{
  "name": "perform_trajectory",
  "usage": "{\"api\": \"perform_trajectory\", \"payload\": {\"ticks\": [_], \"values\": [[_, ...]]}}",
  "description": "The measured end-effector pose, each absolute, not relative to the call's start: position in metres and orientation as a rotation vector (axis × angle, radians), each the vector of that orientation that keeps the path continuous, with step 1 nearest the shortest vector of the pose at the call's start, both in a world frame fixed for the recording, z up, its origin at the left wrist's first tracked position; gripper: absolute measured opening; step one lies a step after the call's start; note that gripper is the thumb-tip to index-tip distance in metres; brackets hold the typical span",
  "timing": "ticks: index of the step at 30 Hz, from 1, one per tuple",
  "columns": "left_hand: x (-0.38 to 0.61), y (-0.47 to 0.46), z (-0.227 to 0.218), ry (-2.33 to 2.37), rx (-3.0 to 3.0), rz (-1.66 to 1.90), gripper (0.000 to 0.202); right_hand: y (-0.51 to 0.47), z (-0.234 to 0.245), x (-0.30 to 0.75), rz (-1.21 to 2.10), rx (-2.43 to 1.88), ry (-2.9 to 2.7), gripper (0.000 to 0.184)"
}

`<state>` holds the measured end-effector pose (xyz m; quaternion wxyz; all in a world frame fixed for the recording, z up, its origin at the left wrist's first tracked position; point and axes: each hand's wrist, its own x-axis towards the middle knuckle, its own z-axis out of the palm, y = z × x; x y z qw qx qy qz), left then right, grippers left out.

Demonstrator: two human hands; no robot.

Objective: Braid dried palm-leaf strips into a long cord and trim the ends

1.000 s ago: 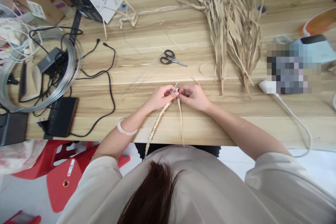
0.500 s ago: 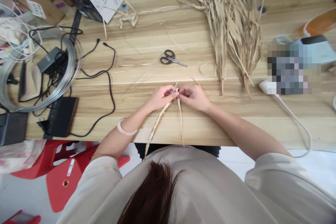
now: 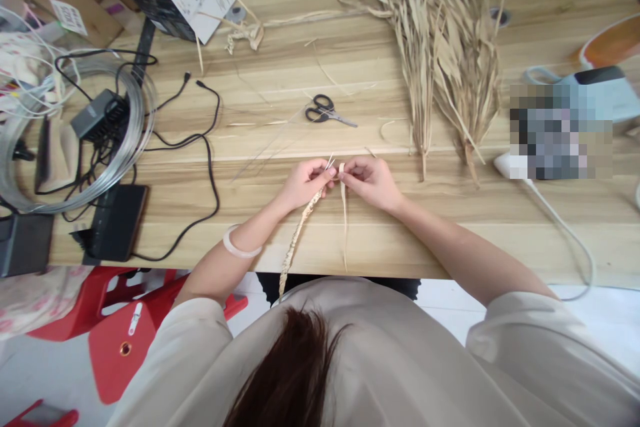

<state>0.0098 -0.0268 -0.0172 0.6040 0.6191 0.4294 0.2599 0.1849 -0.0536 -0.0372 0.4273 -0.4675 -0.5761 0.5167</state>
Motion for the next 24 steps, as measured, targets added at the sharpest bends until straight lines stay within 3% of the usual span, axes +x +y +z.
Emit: {"api": "perform_trajectory", "payload": {"ticks": [21,24], "values": [[0.0105,-0.0272,-0.0149,0.981,1.233,0.687,0.043,-0.0491,-0.0295,0.1827,1.261,-1.142,-1.173,0.036],[0.0105,-0.0274,-0.0153,1.003,1.276,0.679,0.034,-0.0486,-0.0282,0.1834,1.259,-1.188,-1.137,0.037]]}}
